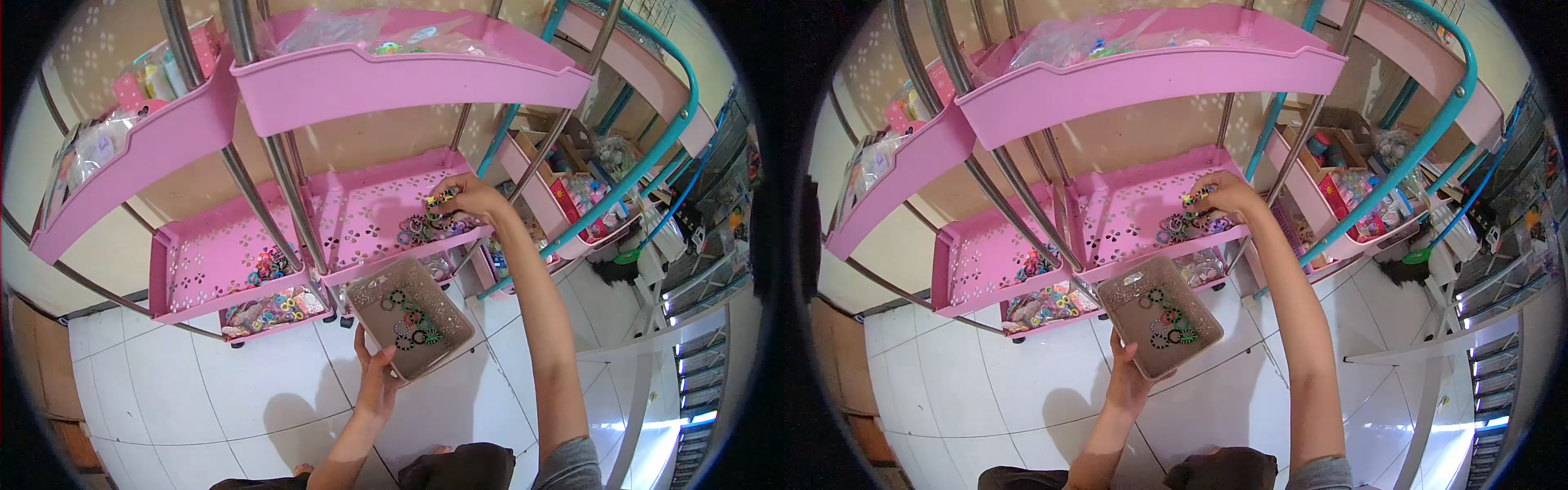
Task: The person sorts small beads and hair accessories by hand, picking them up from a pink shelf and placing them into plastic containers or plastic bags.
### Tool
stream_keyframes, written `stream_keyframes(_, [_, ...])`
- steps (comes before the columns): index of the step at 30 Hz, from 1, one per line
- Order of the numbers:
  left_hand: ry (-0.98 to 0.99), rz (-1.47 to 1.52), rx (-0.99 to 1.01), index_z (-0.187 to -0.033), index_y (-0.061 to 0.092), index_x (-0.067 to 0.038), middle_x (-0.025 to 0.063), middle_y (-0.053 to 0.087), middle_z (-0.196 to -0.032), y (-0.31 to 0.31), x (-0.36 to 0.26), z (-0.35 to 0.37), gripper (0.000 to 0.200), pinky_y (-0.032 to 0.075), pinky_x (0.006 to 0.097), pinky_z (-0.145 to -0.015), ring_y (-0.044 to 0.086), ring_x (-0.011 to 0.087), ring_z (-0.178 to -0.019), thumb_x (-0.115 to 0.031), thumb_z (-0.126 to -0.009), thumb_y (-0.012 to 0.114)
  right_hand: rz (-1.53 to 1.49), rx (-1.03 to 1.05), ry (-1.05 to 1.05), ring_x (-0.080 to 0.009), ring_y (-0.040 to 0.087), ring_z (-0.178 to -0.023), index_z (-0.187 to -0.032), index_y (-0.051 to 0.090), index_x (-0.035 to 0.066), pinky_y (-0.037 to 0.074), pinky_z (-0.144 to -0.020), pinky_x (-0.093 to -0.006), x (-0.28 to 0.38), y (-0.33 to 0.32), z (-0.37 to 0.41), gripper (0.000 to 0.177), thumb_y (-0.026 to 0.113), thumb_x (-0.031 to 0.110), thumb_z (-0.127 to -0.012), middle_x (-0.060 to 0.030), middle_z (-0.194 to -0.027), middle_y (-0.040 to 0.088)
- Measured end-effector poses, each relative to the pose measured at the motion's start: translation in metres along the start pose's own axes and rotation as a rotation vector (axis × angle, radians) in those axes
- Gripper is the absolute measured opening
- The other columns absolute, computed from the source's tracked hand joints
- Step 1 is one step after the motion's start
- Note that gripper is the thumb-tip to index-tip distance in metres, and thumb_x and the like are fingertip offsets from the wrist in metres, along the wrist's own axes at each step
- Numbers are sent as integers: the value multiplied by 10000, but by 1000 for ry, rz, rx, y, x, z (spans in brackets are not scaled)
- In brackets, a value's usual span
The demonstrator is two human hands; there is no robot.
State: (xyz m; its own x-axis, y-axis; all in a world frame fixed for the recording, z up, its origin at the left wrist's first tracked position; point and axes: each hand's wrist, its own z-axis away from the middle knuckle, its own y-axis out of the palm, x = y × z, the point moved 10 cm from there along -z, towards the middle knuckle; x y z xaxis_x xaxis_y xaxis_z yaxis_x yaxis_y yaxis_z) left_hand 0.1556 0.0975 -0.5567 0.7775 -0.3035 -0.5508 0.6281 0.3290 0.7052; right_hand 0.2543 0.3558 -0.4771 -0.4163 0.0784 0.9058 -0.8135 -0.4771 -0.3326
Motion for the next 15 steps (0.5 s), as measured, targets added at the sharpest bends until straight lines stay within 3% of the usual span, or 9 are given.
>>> stream_keyframes(2, [33, -108, -23, -1244, 69, -305, 63, 264, -1255, -4, 0, -5, 719, 411, 459, -748, 388, 298, -1073, -379, -697, 530, -101, 102, -4, -145, 558, -617, -788, 558, 7, 462, -477, -234, 18, 12, 17, 186, 648, -11, -626, -59, -778, 543])
stream_keyframes(3, [32, -108, -28, -1244, 69, -305, 63, 264, -1255, -3, -1, -5, 719, 411, 459, -748, 388, 298, -1073, -379, -697, 530, -197, 202, -8, -146, 562, -633, -805, 549, -1, 474, -498, -236, 24, 23, 23, 189, 639, -12, -639, -58, -783, 544])
stream_keyframes(5, [1, -30, 22, -1258, -22, -290, 126, 213, -1251, 4, -4, -7, 757, 365, 514, -802, 309, 291, -1116, -201, -727, 509, -238, 262, -64, -146, 567, -644, -817, 547, 4, 492, -548, -234, 37, 37, 35, 184, 633, 1, -654, -65, -778, 544])
stream_keyframes(9, [-11, -12, 27, -1262, -12, -292, 121, 231, -1245, 4, -2, -9, 743, 367, 510, -804, 302, 283, -1125, -191, -732, 499, 7, 424, -135, -153, 569, -664, -812, 564, 22, 473, -531, -243, 59, 83, 82, 196, 651, 57, -640, -74, -738, 556])
stream_keyframes(11, [24, -31, 33, -1263, -3, -294, 113, 254, -1240, 8, -5, -4, 740, 373, 494, -809, 298, 271, -1133, -201, -729, 501, 406, 481, -606, -108, 526, -661, -804, 566, 14, 425, -515, -224, 75, 106, 103, 213, 644, 147, -657, -55, -753, 565])
stream_keyframes(15, [43, 10, 58, -1265, 4, -294, 106, 272, -1235, 12, -7, 0, 745, 374, 476, -816, 294, 260, -1142, -209, -721, 507, 613, 449, -552, -148, 559, -620, -833, 561, -4, 437, -525, -244, 67, 123, 114, 188, 585, 117, -691, -99, -755, 577])
